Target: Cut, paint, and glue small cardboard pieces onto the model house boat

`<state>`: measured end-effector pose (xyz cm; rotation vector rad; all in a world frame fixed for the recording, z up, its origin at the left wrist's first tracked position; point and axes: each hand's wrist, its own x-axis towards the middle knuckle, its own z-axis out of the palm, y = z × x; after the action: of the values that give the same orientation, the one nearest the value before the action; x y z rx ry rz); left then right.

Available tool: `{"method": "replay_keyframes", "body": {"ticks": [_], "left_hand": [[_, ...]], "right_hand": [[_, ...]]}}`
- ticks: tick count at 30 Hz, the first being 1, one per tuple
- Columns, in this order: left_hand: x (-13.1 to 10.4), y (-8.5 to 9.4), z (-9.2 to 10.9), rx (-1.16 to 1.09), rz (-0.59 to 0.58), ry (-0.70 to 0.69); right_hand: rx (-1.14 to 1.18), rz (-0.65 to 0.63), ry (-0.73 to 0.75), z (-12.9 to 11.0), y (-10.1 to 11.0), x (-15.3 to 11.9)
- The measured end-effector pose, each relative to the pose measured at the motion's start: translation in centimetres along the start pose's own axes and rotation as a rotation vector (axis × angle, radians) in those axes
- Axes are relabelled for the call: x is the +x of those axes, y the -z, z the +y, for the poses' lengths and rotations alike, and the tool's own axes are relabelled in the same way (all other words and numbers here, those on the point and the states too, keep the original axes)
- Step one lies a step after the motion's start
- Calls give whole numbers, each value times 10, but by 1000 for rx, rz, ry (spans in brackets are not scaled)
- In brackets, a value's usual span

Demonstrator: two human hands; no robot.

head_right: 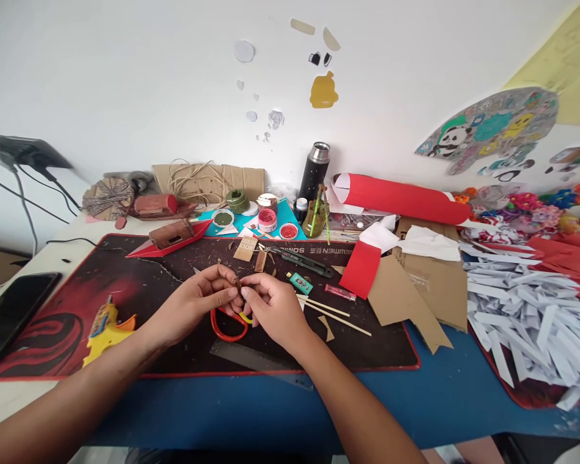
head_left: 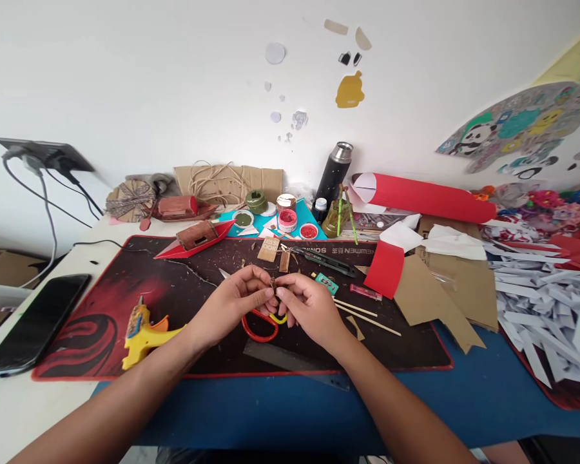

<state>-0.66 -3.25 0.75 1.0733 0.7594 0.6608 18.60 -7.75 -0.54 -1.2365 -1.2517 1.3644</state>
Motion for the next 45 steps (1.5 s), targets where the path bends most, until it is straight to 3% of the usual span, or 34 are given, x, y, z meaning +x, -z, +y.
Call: {"method": "replay_keyframes", "body": {"ticks": [11, 21, 26, 31, 35, 40, 45], "left_hand": [[-3, 7, 1, 102, -2, 27], [-8, 13, 6, 226, 19, 24], [-4, 29, 14, 540, 78, 23], [19, 50, 23, 946, 142, -6], [37, 58, 20, 1043, 160, 3], [43, 61, 10, 1094, 158, 19], [36, 58, 11, 1251, 300, -36]], "right_hand": [[-173, -19, 2, 1, 1, -5], [-63, -31, -73, 1, -1, -2], [-51, 2, -80, 3, 2, -3], [-108, 14, -74, 2, 1, -4], [-198, -19, -65, 2, -2, -7], [-181, -28, -86, 4, -3, -7], [-52, -39, -144, 2, -3, -5]]}}
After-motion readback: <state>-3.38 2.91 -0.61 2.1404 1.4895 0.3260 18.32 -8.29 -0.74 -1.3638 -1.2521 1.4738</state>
